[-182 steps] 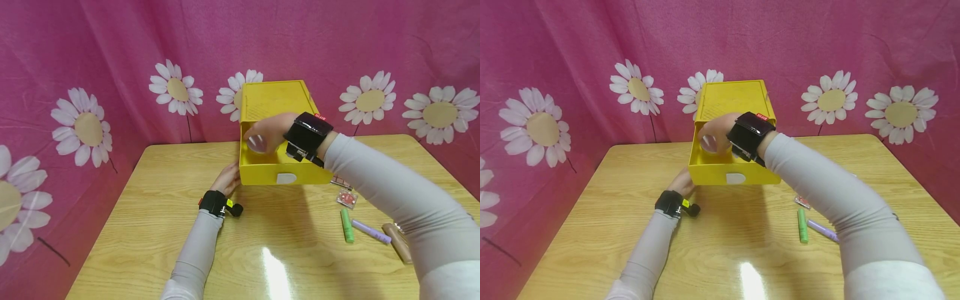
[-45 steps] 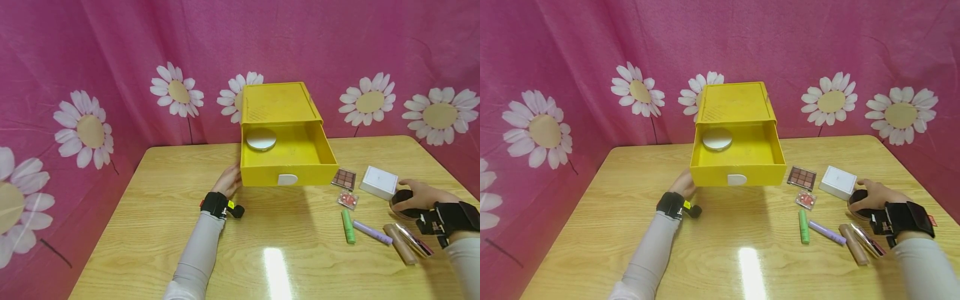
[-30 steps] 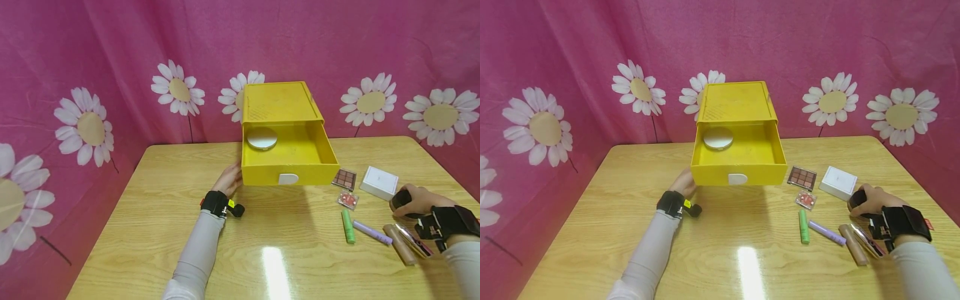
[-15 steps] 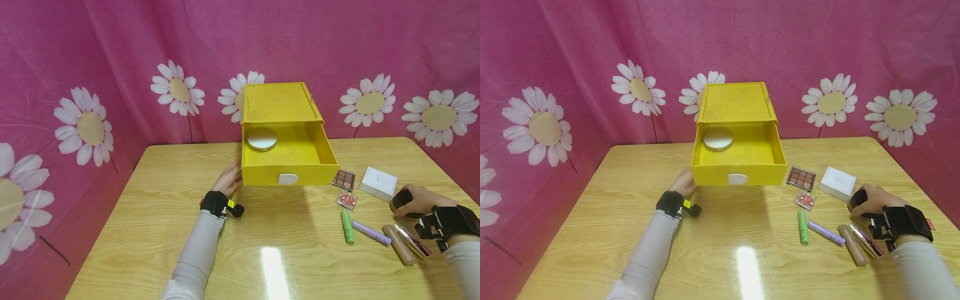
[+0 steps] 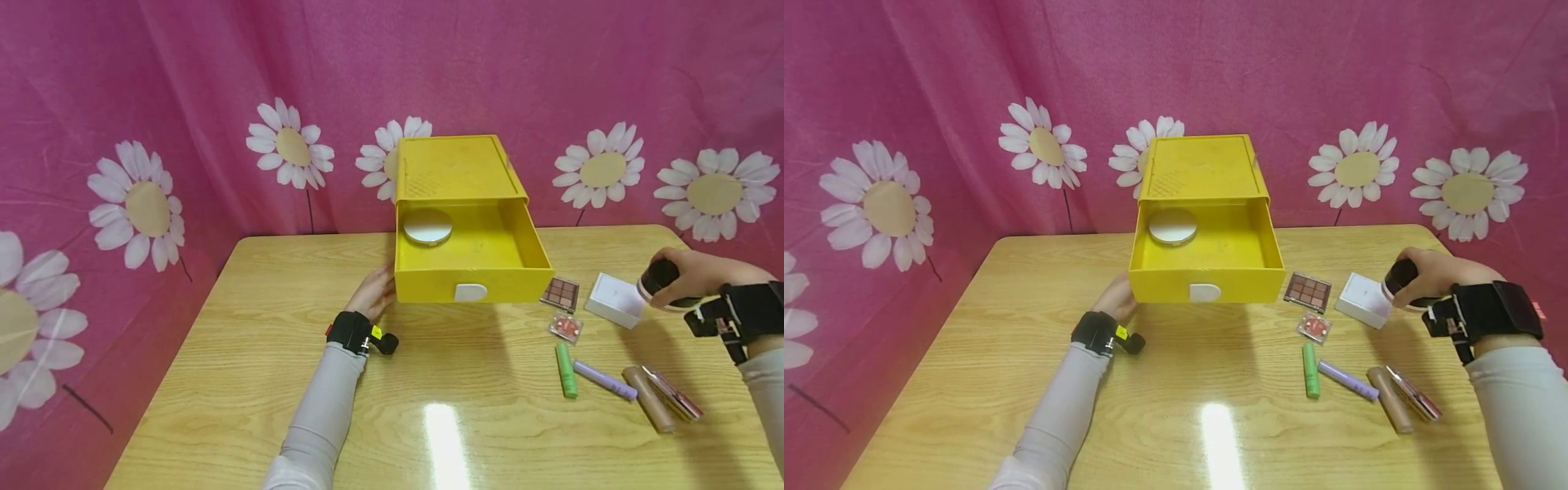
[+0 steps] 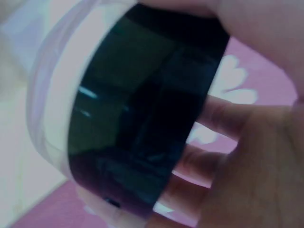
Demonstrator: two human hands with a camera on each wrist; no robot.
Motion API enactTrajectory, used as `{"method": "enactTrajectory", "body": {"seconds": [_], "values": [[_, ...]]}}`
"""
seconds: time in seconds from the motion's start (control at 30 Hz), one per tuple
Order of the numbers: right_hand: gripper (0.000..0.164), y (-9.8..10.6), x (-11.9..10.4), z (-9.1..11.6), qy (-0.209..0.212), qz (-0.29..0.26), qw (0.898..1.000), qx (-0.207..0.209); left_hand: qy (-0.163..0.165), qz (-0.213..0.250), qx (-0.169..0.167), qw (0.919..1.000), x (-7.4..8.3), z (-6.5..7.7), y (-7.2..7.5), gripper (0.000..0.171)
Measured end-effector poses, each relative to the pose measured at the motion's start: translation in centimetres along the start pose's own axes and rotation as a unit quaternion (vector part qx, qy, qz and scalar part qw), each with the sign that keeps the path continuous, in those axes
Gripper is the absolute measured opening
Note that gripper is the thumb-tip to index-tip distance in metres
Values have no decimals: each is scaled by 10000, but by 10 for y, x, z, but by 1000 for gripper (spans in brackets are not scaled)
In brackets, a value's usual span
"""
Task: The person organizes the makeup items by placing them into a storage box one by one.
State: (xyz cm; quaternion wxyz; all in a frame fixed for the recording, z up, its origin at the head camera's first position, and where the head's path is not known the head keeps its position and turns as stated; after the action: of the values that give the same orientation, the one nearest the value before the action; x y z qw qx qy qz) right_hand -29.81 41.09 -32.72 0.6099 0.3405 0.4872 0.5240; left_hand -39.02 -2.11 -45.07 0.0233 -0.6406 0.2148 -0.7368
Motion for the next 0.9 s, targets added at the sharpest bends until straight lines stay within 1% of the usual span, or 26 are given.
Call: {"method": "enactTrajectory", "body": {"seconds": [0.13, 0.23, 0.33, 0.43, 0.5, 0.57, 0.63, 0.67, 0.73, 0.8, 0.9], "values": [[64, 30, -38, -2, 334, 368, 9984, 253, 43, 50, 43, 10000, -1, -1, 1, 45], [64, 50, -69, -2, 612, 577, 9958, 364, 41, 30, 49, 10000, -1, -1, 1, 45], [66, 66, -100, -3, 868, 676, 9932, 373, 16, 27, 24, 10000, 0, -1, 1, 45], [64, 78, -129, -5, 1129, 708, 9907, 268, 9, 31, -9, 10000, -1, 0, 1, 46], [63, 84, -147, -6, 1292, 857, 9877, 197, 22, 50, 0, 10000, -1, 0, 2, 46], [63, 89, -165, -7, 1458, 1118, 9828, 197, 24, 53, 13, 10000, -1, 1, 2, 46], [65, 93, -181, -7, 1535, 1326, 9791, 145, 42, 56, 48, 10000, -1, 1, 2, 46], [66, 94, -189, -7, 1568, 1340, 9785, 95, 46, 65, 55, 10000, -1, 1, 2, 46], [67, 96, -204, -7, 1650, 1240, 9784, -63, 54, 74, 57, 9999, -1, 1, 2, 46], [66, 96, -218, -6, 1679, 1010, 9803, -253, 50, 46, 42, 10000, -1, 1, 1, 46], [68, 95, -237, -7, 1821, 882, 9782, -471, 18, 9, -45, 10000, 0, 0, 0, 46]]}}
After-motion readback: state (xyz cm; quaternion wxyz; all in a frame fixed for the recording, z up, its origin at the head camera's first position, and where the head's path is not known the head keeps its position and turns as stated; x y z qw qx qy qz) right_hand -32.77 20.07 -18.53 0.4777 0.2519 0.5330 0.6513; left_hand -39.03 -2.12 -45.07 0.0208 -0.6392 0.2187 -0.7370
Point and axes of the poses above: each hand's wrist, its own z-axis away from the middle knuckle, its own y-axis out of the back of the hand, x = y × z, the point moved 8 cm from there along -z, towards the middle knuckle, and after that the axes turned 6 degrees about -y, right-handed, at the moved point
